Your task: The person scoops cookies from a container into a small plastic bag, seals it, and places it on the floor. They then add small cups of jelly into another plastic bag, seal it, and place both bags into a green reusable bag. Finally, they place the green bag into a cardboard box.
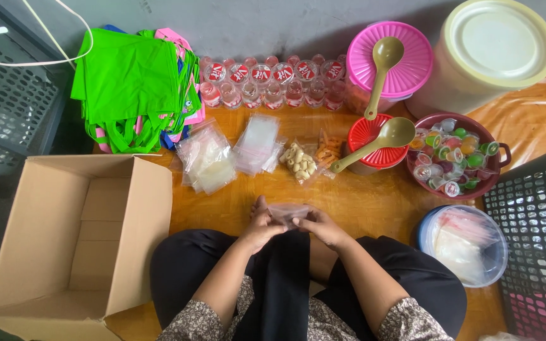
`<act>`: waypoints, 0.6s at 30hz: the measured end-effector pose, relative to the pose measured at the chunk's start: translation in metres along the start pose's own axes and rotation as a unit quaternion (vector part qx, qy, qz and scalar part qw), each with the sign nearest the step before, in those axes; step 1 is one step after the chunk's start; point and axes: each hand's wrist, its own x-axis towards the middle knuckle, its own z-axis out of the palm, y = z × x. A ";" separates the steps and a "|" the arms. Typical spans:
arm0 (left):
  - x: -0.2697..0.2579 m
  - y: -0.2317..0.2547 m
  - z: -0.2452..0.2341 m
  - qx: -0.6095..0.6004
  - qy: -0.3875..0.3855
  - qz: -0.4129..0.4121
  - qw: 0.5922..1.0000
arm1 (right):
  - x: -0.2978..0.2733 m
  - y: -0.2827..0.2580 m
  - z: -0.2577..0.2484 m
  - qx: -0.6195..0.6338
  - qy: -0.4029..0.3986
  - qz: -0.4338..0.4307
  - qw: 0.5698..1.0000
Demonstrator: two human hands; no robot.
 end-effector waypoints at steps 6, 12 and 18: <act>-0.015 0.030 0.021 0.133 0.030 0.007 0.991 | 0.027 0.039 -0.027 -0.019 0.054 -0.023 0.998; -0.010 0.016 0.014 0.307 0.106 -0.002 0.946 | 0.007 0.002 -0.002 -0.046 0.054 -0.001 0.997; 0.026 -0.064 -0.014 0.304 0.092 0.037 0.947 | 0.016 0.027 -0.012 -0.132 0.061 -0.027 0.989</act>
